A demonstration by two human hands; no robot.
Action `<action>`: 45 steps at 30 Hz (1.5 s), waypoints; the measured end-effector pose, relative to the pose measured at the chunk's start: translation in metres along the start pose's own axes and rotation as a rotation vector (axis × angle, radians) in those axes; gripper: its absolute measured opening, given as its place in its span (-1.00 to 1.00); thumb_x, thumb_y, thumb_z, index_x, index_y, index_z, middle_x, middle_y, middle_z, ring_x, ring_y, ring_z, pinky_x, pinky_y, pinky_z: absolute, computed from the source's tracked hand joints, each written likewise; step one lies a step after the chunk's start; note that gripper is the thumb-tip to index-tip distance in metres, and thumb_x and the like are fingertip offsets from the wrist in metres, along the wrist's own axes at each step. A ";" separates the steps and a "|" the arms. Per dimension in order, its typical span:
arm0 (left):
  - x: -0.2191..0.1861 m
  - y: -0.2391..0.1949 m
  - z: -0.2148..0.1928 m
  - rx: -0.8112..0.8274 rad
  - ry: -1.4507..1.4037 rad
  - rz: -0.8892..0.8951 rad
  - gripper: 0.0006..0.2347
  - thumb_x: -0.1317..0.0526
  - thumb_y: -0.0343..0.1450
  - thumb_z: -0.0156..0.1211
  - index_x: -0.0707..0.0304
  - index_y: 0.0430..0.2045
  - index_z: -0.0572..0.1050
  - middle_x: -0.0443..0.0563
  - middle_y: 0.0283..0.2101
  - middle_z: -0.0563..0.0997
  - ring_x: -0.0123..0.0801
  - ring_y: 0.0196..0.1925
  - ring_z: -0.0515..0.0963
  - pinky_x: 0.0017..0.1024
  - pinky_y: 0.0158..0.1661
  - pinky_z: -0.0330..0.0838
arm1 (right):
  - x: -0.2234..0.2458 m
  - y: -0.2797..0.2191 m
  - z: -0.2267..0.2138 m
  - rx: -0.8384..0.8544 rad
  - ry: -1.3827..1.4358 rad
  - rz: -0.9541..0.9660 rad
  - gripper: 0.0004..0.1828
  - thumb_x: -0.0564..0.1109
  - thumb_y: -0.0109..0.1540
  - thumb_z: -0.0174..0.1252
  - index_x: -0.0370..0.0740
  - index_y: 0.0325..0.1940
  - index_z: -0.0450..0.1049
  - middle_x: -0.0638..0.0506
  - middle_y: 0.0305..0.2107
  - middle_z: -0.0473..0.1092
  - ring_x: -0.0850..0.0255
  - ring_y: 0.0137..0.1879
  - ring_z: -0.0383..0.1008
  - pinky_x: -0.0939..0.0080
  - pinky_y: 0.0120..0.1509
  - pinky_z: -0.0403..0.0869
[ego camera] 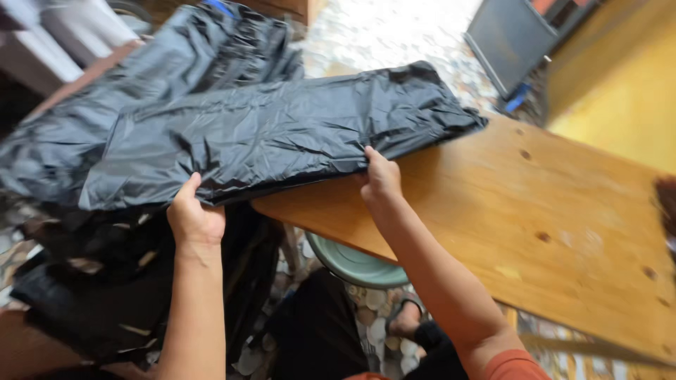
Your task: The person folds a black plastic bag on a wooden table, tucks the ends, and smooths the surface. They then use a blue strap to secure the folded bundle, wrapping it around and fastening the buckle.
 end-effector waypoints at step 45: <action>0.235 -0.278 0.117 2.011 1.605 1.573 -0.20 -0.10 0.19 0.18 0.16 0.40 0.23 0.30 0.35 0.39 0.09 0.43 0.33 0.06 0.27 0.24 | 0.221 -0.110 -0.288 0.413 -1.939 -1.041 -0.06 0.54 0.28 -0.09 0.01 0.59 0.08 -0.21 0.50 -0.01 -0.18 0.62 -0.10 -0.37 0.60 -0.15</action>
Point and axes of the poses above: each hand's wrist, its own y-axis towards the middle knuckle, its own z-axis out of the palm, x = y × z, the point moved 9 cm from there along y, towards the middle knuckle
